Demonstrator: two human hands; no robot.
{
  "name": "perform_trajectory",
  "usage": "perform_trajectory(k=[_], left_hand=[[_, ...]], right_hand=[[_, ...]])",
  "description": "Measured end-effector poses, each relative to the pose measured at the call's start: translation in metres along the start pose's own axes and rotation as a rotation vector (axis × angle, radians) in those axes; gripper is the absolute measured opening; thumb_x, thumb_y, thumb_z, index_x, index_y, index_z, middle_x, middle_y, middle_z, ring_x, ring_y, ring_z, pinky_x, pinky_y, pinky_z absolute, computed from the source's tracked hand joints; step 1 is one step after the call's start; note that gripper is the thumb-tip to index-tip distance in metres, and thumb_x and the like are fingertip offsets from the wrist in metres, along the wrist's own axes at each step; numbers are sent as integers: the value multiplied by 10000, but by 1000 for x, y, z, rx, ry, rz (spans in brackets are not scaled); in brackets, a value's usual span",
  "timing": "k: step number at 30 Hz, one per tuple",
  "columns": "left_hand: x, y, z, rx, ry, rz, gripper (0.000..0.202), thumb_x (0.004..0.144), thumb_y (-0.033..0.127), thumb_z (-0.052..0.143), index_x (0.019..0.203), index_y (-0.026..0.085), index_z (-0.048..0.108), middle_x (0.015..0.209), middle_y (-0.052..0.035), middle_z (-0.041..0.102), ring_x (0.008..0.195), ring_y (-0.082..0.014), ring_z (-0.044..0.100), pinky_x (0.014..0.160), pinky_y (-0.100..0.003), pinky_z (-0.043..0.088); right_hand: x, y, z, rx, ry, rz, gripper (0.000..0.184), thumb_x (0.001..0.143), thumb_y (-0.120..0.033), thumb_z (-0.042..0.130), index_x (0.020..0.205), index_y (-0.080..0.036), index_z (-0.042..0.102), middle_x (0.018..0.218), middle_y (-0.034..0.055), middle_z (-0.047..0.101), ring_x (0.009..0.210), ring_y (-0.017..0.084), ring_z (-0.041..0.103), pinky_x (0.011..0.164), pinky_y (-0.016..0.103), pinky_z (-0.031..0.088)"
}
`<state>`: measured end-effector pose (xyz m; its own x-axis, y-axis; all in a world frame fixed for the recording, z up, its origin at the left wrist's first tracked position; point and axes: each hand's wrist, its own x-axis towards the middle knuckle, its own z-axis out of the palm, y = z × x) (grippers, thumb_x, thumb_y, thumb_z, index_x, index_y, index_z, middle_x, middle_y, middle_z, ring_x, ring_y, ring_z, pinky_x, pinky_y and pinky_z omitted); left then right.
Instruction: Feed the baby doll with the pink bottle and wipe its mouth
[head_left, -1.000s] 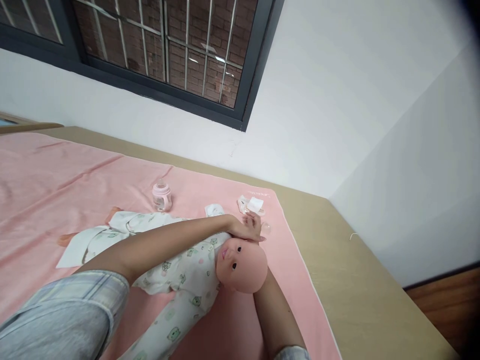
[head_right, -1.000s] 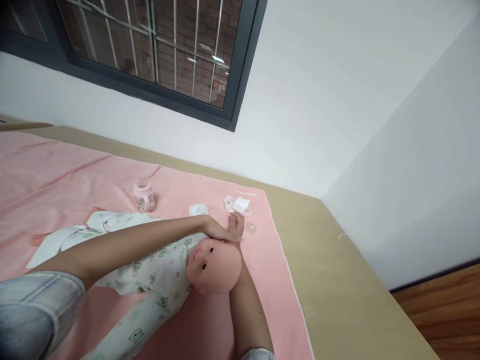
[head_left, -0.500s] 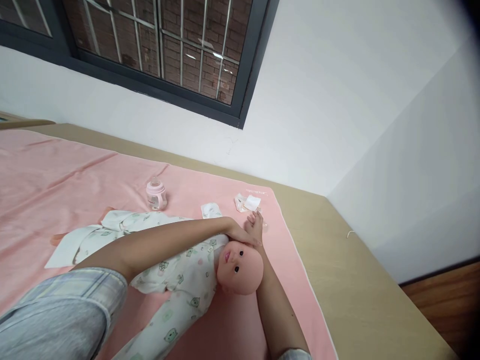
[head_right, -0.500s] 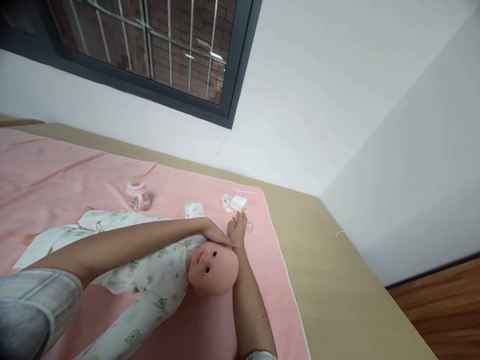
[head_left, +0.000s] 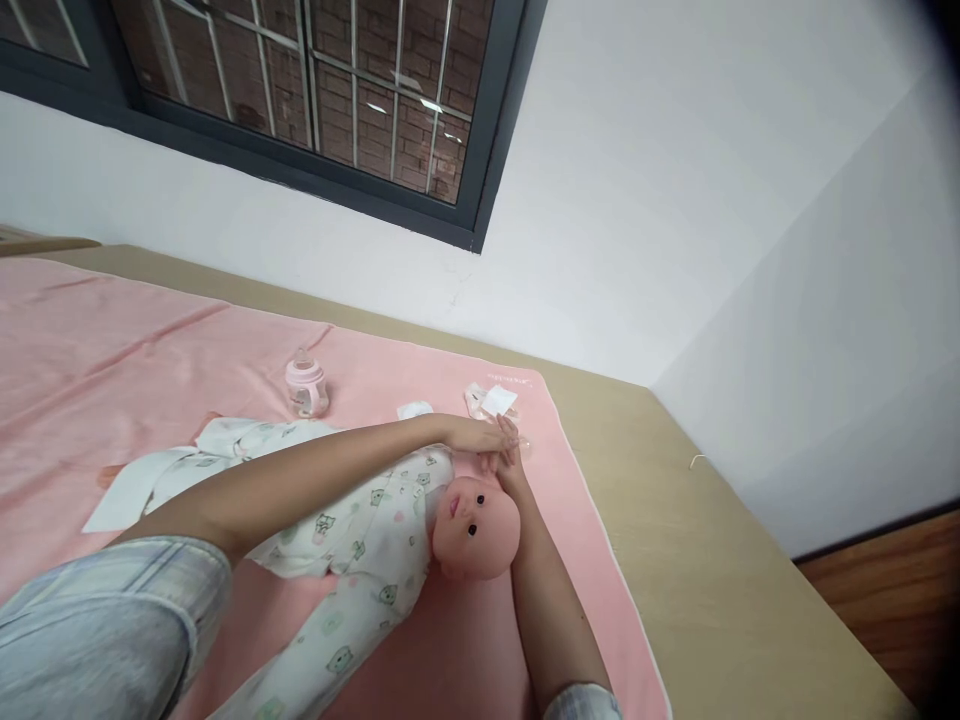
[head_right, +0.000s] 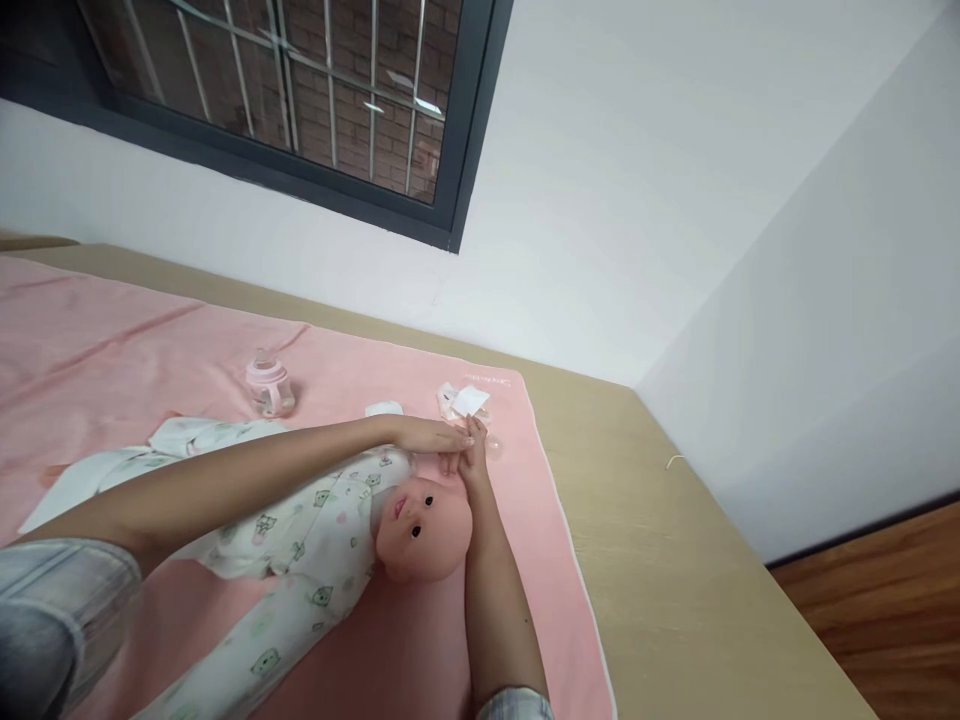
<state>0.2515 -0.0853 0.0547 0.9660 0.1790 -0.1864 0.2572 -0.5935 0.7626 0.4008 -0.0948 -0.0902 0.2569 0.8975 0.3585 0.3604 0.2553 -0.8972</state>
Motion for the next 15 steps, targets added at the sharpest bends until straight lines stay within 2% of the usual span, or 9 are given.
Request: perform_trajectory(k=[2,6,10,15], left_hand=[[-9,1,-4,35,91,31,669,914,647,237,1058,134,643,905,-102,695,798,-185,628,799,-283,478],[-32,0,-10,131,341,26,499,913,563,385,1067,166,646,1048,-87,664,935,-213,595,832,-294,436],[-53,-4,-14,146,542,-18,410,901,475,458,1113,161,614,1150,-85,626,1030,-214,571,878,-291,430],[-72,-5,-13,119,643,-24,396,902,429,462,1185,170,561,1246,-79,569,1101,-197,546,925,-289,437]], right_hand=[[-2,-6,-3,31,-7,6,633,780,-509,553,1275,-117,518,1409,178,390,1301,300,398,1081,445,345],[-1,-20,-6,188,-6,56,508,788,-485,564,1206,-197,593,1412,110,427,1278,240,441,1059,394,386],[4,-40,-17,245,-26,35,380,776,-479,588,994,-193,710,1191,84,622,1152,222,546,1015,378,423],[4,-80,-39,267,-89,18,273,721,-433,678,812,-183,741,930,66,687,939,206,621,896,370,492]])
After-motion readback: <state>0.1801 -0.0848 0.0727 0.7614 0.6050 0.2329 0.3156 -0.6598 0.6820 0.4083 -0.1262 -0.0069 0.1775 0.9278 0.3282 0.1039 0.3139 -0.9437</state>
